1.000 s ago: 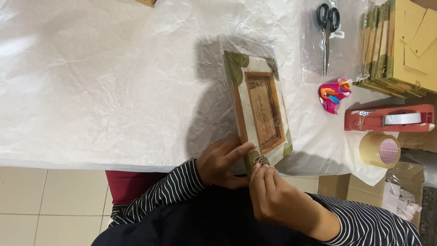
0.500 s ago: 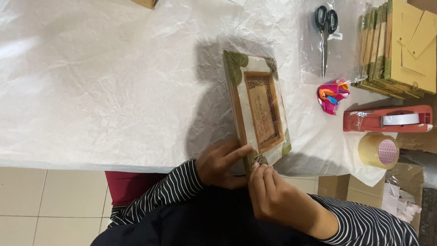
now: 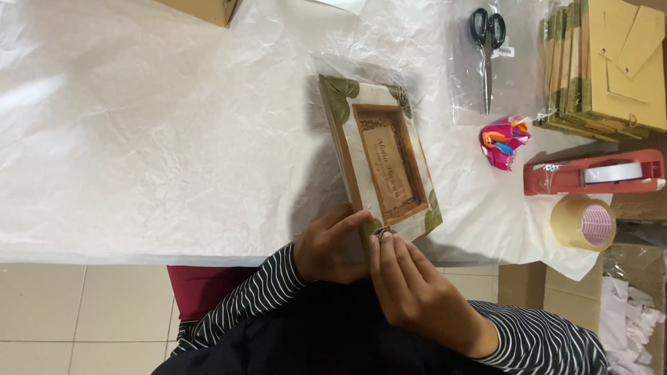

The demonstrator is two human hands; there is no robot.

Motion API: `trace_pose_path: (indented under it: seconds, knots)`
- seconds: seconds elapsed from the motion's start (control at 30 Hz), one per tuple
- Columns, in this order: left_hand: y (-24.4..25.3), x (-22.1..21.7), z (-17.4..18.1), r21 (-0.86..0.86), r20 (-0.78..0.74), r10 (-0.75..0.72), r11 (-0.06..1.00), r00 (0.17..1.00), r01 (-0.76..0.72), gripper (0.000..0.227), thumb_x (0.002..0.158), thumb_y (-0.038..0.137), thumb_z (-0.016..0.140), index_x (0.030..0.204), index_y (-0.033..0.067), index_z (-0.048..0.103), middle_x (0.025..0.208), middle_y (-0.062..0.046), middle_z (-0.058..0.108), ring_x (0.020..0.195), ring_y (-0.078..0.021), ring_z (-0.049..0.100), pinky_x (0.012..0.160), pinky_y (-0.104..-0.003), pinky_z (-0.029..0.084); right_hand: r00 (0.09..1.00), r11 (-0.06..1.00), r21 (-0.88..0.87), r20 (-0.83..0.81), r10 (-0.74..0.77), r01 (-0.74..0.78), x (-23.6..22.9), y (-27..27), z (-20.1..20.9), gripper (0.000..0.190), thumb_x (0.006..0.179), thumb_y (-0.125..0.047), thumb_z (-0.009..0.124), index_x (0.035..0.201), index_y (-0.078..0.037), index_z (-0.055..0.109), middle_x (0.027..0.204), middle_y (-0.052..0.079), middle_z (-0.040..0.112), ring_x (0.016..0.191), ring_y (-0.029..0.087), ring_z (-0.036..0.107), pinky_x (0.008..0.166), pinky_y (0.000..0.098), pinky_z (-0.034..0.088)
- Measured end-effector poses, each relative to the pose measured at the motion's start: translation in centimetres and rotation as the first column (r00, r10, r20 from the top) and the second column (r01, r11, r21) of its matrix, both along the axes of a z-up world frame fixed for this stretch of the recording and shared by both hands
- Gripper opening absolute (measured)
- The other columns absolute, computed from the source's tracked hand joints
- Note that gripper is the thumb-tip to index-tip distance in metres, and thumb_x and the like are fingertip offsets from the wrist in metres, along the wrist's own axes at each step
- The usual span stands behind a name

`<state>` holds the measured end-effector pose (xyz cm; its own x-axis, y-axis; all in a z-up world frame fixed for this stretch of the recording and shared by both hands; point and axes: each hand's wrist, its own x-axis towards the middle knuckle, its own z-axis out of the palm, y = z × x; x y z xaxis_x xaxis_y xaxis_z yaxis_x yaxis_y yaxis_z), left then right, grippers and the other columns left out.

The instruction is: The person wraps a framed certificate in plastic and prepares it for shipping by folding and securing the packaging material by hand.

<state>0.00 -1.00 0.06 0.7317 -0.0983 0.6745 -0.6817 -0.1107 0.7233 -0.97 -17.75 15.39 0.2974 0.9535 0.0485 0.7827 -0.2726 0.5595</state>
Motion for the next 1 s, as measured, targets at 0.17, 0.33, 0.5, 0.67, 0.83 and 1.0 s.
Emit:
trace_pose_path:
  seconds: [0.17, 0.33, 0.5, 0.67, 0.83, 1.0]
  knots:
    - [0.4, 0.2, 0.4, -0.043, 0.012, 0.033, 0.999, 0.999, -0.032, 0.071, 0.081, 0.034, 0.085, 0.135, 0.0025, 0.050, 0.114, -0.016, 0.066, 0.098, -0.0294, 0.073, 0.084, -0.038, 0.065, 0.963, 0.972, 0.226, -0.268, 0.001, 0.062, 1.6, -2.3, -1.1, 0.031, 0.105, -0.009, 0.054, 0.131, 0.006, 0.061, 0.121, 0.022, 0.069, 0.110, 0.031, 0.072, 0.092, 0.0392, 0.061]
    - [0.8, 0.0, 1.2, -0.023, -0.030, 0.076, 0.997, 0.997, -0.077, 0.076, 0.077, 0.044, 0.087, 0.132, 0.0045, 0.053, 0.110, -0.016, 0.066, 0.095, -0.0279, 0.071, 0.082, -0.037, 0.061, 0.913, 0.907, 0.407, -0.402, 0.072, 0.107, 3.3, -3.0, -1.7, 0.028, 0.102, -0.010, 0.063, 0.126, 0.005, 0.062, 0.116, 0.021, 0.069, 0.106, 0.035, 0.072, 0.092, 0.0457, 0.063]
    - [1.0, 0.0, 1.9, -0.047, -0.052, 0.079, 0.996, 0.996, -0.081, 0.071, 0.077, 0.041, 0.086, 0.130, 0.0058, 0.054, 0.110, -0.013, 0.066, 0.096, -0.0257, 0.072, 0.082, -0.036, 0.065, 0.941, 0.938, 0.339, -0.334, 0.053, 0.067, 3.4, -3.4, -2.6, 0.038, 0.100, -0.010, 0.069, 0.134, 0.004, 0.060, 0.120, 0.021, 0.069, 0.107, 0.031, 0.072, 0.091, 0.0428, 0.063]
    - [0.9, -0.2, 1.7, 0.010, -0.033, 0.110, 0.994, 0.993, -0.110, 0.074, 0.077, 0.044, 0.087, 0.132, 0.0067, 0.054, 0.113, -0.014, 0.067, 0.098, -0.0273, 0.072, 0.081, -0.037, 0.064, 0.972, 0.961, 0.273, -0.234, 0.013, 0.053, 3.1, -2.9, -2.7, 0.031, 0.103, -0.007, 0.061, 0.132, 0.005, 0.060, 0.119, 0.020, 0.069, 0.108, 0.029, 0.072, 0.088, 0.0400, 0.062]
    - [0.7, -0.1, 1.6, 0.055, -0.034, 0.120, 0.992, 0.992, -0.118, 0.080, 0.076, 0.045, 0.090, 0.137, 0.0098, 0.051, 0.117, -0.011, 0.069, 0.099, -0.0257, 0.074, 0.083, -0.038, 0.065, 0.979, 0.956, 0.278, -0.203, -0.033, 0.090, 3.3, -2.4, -3.1, 0.025, 0.104, -0.014, 0.063, 0.124, 0.000, 0.065, 0.115, 0.017, 0.072, 0.107, 0.027, 0.073, 0.092, 0.0378, 0.061]
    - [0.4, 0.4, 2.9, -0.046, -0.138, 0.136, 0.989, 0.981, -0.143, 0.071, 0.058, 0.037, 0.096, 0.116, 0.0083, 0.068, 0.086, -0.014, 0.065, 0.071, -0.0368, 0.069, 0.066, -0.040, 0.059, 0.982, 0.906, 0.422, -0.183, 0.056, 0.027, 4.2, -2.7, -3.8, 0.021, 0.105, -0.012, 0.053, 0.116, -0.008, 0.071, 0.098, 0.012, 0.071, 0.093, 0.025, 0.075, 0.085, 0.0357, 0.061]
